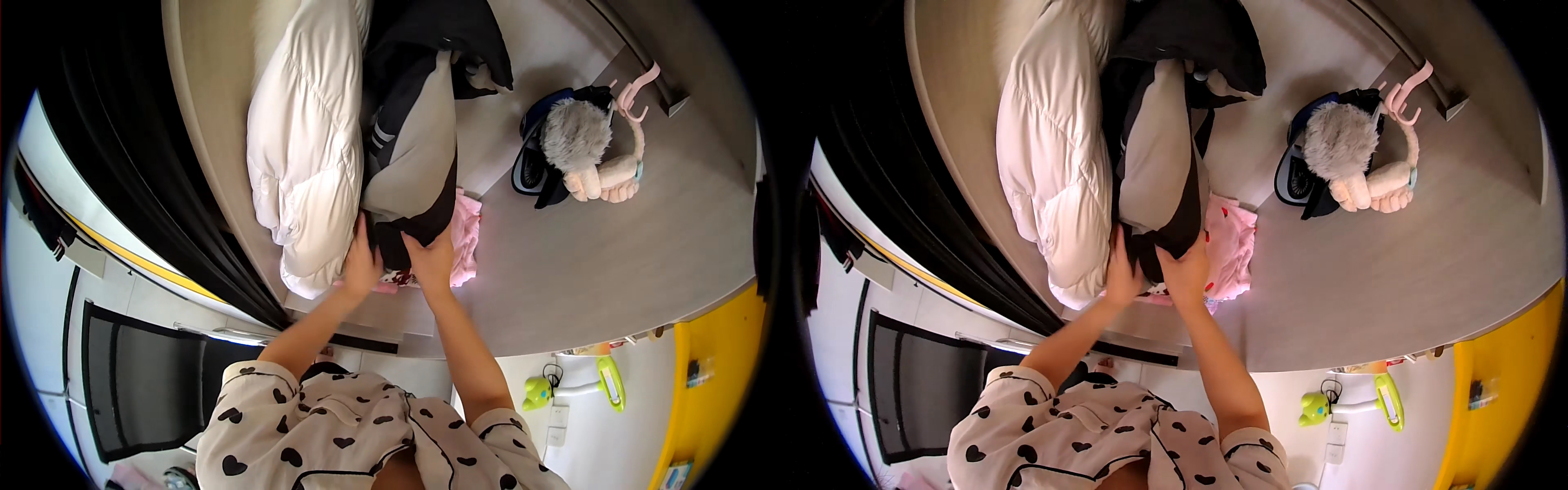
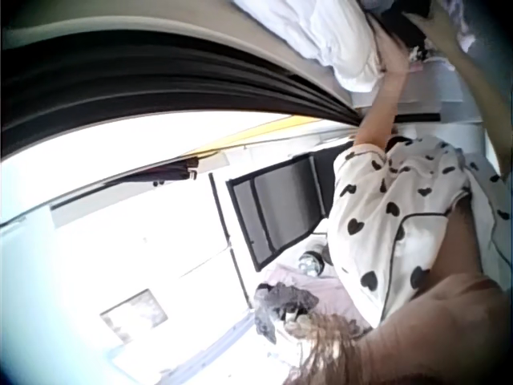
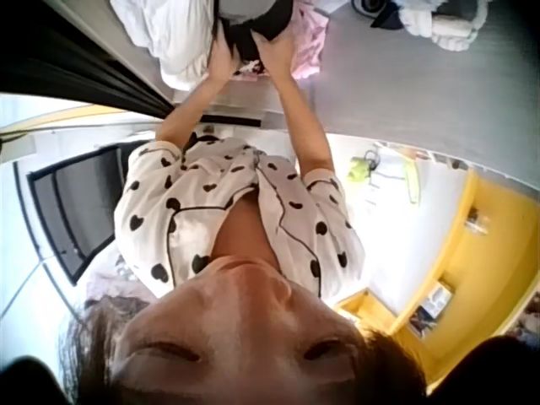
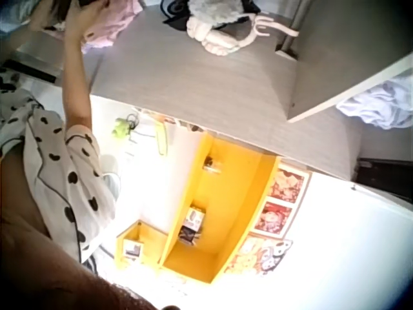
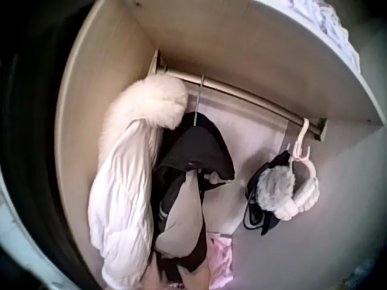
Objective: The person takes jackets on hangers from a bed, hangs them into a wardrobe one by one, arranges the clothes, and slides the wardrobe door closed.
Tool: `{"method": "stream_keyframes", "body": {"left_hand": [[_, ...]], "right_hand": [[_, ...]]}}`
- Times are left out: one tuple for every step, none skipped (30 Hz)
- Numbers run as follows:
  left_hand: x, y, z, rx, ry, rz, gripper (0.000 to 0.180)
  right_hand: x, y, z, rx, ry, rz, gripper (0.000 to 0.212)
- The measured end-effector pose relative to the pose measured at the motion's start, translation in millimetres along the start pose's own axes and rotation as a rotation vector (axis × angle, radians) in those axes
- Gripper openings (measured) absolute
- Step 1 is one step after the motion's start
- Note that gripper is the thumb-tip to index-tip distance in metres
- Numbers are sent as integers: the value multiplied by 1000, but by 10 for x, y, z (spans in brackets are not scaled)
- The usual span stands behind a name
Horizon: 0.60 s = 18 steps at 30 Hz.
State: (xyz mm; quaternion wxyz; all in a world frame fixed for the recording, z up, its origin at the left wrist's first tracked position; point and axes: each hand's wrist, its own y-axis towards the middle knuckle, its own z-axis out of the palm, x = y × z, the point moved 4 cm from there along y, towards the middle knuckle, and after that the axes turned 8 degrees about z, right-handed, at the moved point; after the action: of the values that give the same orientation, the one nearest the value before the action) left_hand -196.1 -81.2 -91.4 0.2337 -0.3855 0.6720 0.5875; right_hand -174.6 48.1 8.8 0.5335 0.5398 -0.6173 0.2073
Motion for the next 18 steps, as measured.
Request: {"method": "stream_keyframes", "body": {"left_hand": [[-64,-128,35,-3,5,-1,79],[-139,-260,78,3,70,-1,74],[-176,-338,112,10,136,-1,69],[21,-393,199,-110,138,-141,64],[92,-361,200,-101,133,-144,64],[297,-266,176,-63,-217,-411,58],[472,-134,176,-27,-573,-666,55],[559,-71,226,13,-935,-913,54],[581,33,241,102,-1047,-957,54],[599,166,233,203,-1111,-936,54],[608,254,244,312,-1170,-914,54],[627,331,226,377,-1173,-870,54],[640,385,198,425,-1168,-820,54],[655,422,173,463,-1150,-743,54],[657,427,131,498,-1116,-639,54],[639,433,69,532,-1020,-421,55],[577,442,-33,523,-778,-27,55],[459,405,-158,426,-424,447,55]], "right_hand": [[48,-13,-5,-78,24,-17,64],[94,-33,-30,-162,47,-34,62],[88,-42,-29,-163,48,-35,62],[38,-35,-9,-67,162,17,63],[-30,-55,-1,26,271,75,64],[47,-116,0,29,271,80,64],[179,-176,83,223,282,198,68],[246,-231,170,416,290,315,71],[248,-263,211,522,400,410,85],[108,-250,228,560,212,391,91],[-87,-249,253,591,24,373,96],[-152,-285,292,594,24,376,96],[-162,-297,308,429,-181,184,102],[-141,-300,331,257,-379,-14,107],[-186,-340,415,263,-375,-17,107],[-226,-396,495,257,-252,-10,110],[-266,-425,557,253,-128,-4,113],[-348,-409,604,260,-124,-1,113]]}}
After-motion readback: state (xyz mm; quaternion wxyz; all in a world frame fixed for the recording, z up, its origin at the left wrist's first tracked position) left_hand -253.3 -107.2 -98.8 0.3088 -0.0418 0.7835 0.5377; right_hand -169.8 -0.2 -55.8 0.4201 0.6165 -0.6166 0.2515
